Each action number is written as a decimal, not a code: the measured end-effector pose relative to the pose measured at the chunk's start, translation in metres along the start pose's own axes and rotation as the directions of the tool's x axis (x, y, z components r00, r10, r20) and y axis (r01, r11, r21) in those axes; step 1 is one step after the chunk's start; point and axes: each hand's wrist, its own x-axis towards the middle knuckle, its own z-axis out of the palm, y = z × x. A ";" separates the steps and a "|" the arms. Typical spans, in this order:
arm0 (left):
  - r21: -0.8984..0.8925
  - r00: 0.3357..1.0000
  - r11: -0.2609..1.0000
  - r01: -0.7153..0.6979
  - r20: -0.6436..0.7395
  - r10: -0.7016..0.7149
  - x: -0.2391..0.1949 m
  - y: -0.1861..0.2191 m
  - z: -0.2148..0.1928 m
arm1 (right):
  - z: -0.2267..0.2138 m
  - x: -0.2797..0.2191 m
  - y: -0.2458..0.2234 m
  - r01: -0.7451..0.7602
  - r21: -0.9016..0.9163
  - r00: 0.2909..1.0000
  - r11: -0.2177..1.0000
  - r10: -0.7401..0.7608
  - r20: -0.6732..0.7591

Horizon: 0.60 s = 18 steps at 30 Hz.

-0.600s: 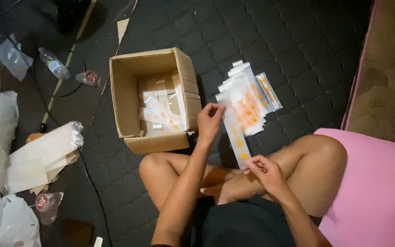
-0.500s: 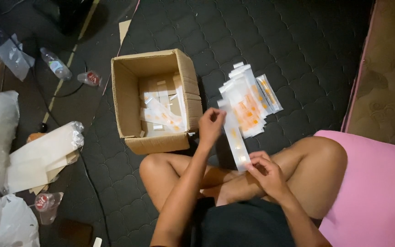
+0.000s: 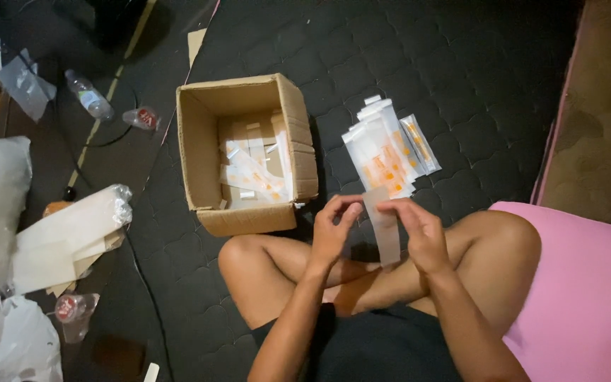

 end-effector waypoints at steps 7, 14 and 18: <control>-0.043 0.998 0.999 -0.017 -0.064 0.014 0.026 0.019 0.004 | 0.015 -0.001 0.017 -0.121 -0.141 0.992 0.983 0.125 0.018; -0.092 0.994 0.994 0.058 -0.091 -0.066 0.056 0.019 -0.002 | 0.013 -0.021 0.018 -0.222 -0.099 0.975 0.970 0.222 -0.011; -0.102 0.992 0.993 0.059 -0.106 -0.070 0.072 0.008 -0.002 | 0.009 -0.036 0.031 -0.271 -0.064 0.963 0.960 0.271 -0.015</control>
